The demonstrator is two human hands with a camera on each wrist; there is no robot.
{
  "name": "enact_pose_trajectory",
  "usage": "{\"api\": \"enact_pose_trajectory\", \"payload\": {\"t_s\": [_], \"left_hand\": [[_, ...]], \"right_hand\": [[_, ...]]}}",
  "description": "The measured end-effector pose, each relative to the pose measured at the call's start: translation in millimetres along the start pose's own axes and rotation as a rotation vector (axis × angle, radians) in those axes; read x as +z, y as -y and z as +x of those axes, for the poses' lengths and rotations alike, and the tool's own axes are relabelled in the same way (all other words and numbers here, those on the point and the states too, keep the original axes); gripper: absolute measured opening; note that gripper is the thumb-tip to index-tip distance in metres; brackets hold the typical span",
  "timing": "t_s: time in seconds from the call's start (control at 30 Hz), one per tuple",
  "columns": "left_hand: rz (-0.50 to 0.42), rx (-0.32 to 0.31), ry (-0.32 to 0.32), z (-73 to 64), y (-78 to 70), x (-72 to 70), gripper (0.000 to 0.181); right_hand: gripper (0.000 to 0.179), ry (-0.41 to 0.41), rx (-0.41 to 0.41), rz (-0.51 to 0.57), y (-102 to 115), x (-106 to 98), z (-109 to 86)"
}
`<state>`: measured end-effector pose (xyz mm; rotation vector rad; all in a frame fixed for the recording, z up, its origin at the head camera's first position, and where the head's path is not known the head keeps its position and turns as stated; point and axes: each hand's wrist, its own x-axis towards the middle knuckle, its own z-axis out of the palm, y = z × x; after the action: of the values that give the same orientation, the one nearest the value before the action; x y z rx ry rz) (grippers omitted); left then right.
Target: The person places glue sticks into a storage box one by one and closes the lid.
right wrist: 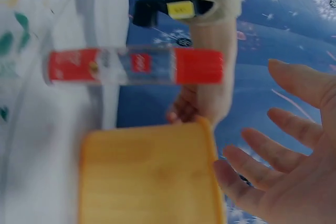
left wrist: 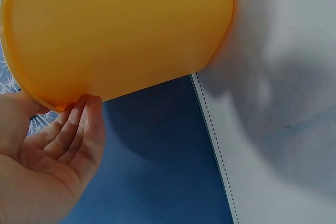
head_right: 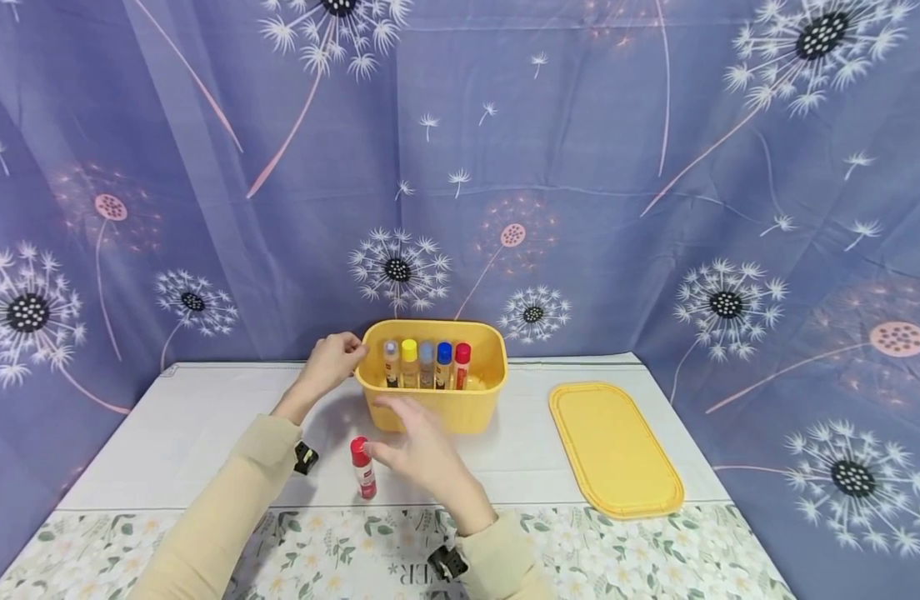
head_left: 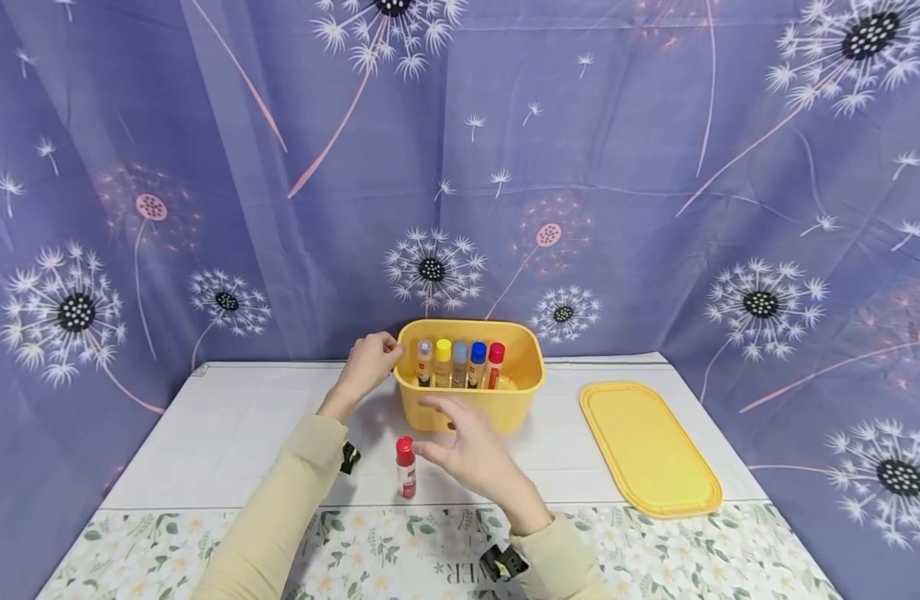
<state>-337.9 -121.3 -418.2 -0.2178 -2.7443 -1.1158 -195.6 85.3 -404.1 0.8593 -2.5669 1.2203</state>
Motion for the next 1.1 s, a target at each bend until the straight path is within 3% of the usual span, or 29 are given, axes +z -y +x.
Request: {"api": "enact_pose_trajectory", "payload": {"t_s": [0.27,0.47,0.9,1.1], "left_hand": [[0.004,0.01,-0.016,0.9,1.5,2.0,0.021],[0.008,0.014,-0.022,2.0,1.9,1.7,0.021],[-0.001,0.014,-0.026,1.3,0.9,0.7,0.021],[0.0,0.019,-0.027,0.7,-0.1,0.6,0.021]], "right_hand": [[0.054,0.072,0.06,0.06,-4.5,24.8,-7.4],[0.049,0.081,0.085,0.084,-10.3,36.4,-8.5],[0.035,0.101,0.148,0.107,-13.0,47.3,-4.9],[0.028,0.103,0.14,0.109,-14.4,47.8,-4.7]]}}
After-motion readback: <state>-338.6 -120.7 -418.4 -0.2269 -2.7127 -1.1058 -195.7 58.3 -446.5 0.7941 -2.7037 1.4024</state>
